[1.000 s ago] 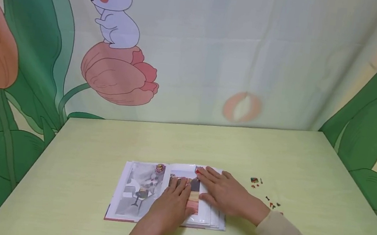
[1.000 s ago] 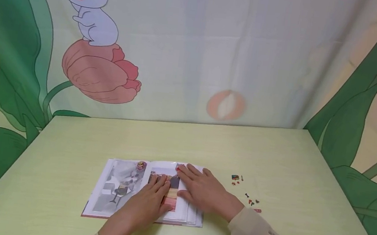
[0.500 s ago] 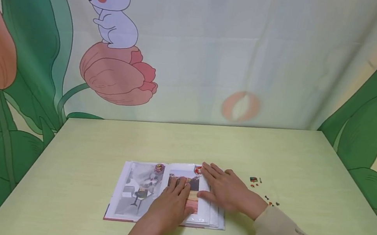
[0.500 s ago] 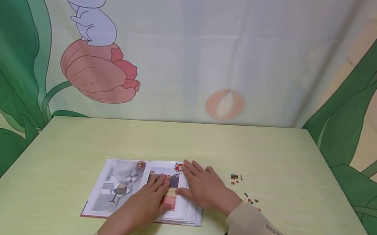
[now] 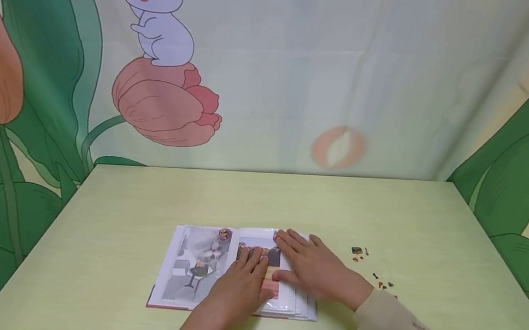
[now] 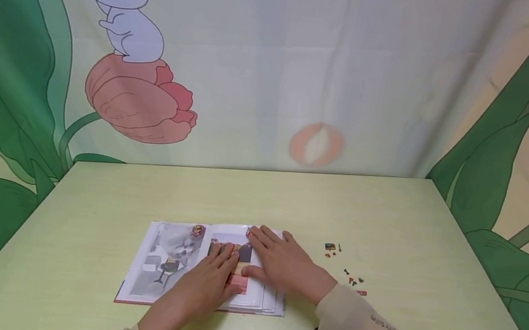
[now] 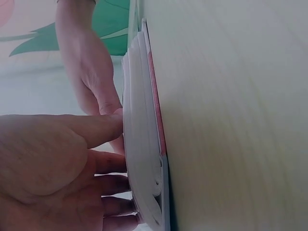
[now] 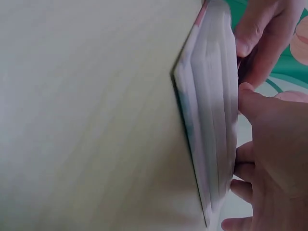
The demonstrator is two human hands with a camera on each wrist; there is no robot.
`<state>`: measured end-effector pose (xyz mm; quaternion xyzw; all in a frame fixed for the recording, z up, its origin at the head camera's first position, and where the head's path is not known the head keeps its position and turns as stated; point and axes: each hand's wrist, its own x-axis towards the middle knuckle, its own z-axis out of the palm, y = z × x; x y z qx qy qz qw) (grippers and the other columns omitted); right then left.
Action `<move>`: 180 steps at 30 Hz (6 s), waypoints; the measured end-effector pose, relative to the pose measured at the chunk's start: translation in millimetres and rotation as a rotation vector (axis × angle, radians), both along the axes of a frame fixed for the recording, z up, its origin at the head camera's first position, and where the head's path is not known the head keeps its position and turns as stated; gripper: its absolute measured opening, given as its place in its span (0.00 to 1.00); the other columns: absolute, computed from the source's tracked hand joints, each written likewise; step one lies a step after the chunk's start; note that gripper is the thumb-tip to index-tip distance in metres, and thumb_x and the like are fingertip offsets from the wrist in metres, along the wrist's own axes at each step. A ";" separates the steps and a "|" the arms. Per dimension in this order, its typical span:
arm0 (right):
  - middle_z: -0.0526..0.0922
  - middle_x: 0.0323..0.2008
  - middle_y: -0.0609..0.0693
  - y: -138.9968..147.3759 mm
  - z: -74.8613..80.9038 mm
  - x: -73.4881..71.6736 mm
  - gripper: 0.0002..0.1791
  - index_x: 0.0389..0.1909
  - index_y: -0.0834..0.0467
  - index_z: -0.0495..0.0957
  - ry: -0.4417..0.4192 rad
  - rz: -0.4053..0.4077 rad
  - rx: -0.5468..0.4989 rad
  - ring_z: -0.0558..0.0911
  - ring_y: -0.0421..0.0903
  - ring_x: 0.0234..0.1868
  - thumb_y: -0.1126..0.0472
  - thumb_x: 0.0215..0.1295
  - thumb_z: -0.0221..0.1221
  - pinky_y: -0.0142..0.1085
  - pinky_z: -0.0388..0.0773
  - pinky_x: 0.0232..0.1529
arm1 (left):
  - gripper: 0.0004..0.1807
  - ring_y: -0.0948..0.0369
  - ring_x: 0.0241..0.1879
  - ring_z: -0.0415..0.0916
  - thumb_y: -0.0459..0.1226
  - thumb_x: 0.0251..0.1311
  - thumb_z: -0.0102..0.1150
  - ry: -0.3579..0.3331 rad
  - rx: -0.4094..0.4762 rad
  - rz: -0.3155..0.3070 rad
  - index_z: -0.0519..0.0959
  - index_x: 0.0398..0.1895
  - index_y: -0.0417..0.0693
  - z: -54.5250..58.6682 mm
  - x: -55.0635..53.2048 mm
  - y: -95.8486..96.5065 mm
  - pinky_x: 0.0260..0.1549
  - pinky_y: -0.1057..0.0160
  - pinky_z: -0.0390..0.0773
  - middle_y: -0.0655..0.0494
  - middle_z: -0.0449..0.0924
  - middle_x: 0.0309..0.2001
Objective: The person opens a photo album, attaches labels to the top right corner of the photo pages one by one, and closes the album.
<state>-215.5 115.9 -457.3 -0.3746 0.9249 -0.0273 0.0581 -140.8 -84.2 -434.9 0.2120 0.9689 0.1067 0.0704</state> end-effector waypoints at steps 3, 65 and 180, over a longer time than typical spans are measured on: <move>0.53 0.82 0.53 1.6 -1.6 -6.5 0.45 0.82 0.58 0.54 0.009 -0.016 0.008 0.53 0.54 0.81 0.31 0.77 0.44 0.60 0.58 0.74 | 0.37 0.37 0.76 0.55 0.49 0.73 0.59 -0.005 -0.005 0.004 0.66 0.74 0.31 0.0 0.1 -0.1 0.72 0.44 0.63 0.35 0.60 0.77; 0.57 0.80 0.55 1.2 3.2 3.3 0.37 0.80 0.61 0.57 0.002 0.058 -0.040 0.57 0.54 0.80 0.43 0.81 0.48 0.61 0.62 0.72 | 0.36 0.37 0.76 0.55 0.49 0.75 0.55 0.046 -0.058 -0.033 0.65 0.74 0.30 -1.7 3.6 -2.7 0.73 0.46 0.62 0.34 0.60 0.76; 0.61 0.76 0.68 17.5 -3.9 37.1 0.41 0.75 0.66 0.65 -0.154 -0.358 -0.306 0.66 0.66 0.74 0.41 0.76 0.57 0.58 0.65 0.71 | 0.31 0.30 0.64 0.65 0.42 0.73 0.57 -0.101 0.152 0.456 0.68 0.63 0.21 -7.9 -14.2 -135.9 0.64 0.34 0.68 0.22 0.69 0.63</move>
